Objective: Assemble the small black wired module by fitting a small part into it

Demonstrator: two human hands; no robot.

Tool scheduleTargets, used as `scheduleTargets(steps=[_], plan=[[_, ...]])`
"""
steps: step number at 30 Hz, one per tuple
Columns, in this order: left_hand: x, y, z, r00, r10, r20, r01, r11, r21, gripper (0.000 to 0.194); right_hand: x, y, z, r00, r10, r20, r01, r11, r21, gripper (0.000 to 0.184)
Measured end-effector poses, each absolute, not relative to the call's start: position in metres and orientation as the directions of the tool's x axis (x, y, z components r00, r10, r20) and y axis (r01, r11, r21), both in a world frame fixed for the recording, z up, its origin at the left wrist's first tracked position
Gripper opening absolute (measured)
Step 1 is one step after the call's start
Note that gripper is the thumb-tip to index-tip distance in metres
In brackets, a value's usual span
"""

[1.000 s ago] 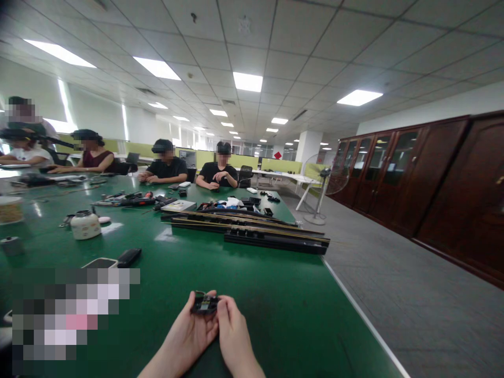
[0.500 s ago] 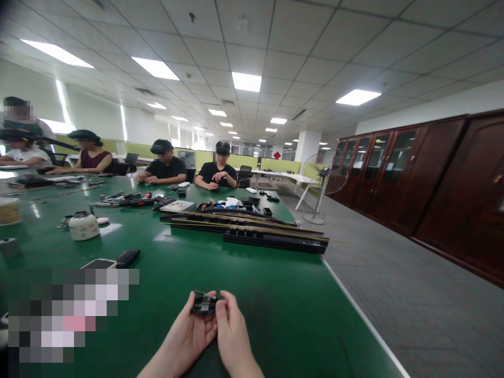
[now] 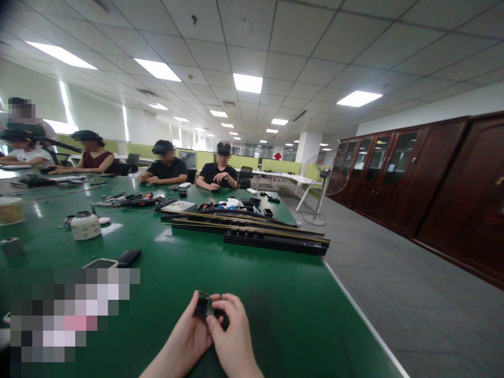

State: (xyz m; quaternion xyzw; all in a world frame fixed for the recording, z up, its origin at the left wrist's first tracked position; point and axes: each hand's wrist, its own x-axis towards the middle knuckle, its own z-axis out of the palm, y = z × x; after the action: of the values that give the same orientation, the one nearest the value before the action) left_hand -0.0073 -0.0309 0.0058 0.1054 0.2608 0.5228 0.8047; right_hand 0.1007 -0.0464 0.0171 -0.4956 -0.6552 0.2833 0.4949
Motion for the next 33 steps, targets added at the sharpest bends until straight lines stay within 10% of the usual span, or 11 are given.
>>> scheduleTargets(steps=[33], plan=[[-0.0065, -0.0297, 0.0061, 0.319, 0.888, -0.332, -0.792, 0.442, 0.421, 0.029, 0.1021, -0.0459, 0.0176, -0.078, 0.929, 0.362, 0.347, 0.366, -0.864, 0.021]])
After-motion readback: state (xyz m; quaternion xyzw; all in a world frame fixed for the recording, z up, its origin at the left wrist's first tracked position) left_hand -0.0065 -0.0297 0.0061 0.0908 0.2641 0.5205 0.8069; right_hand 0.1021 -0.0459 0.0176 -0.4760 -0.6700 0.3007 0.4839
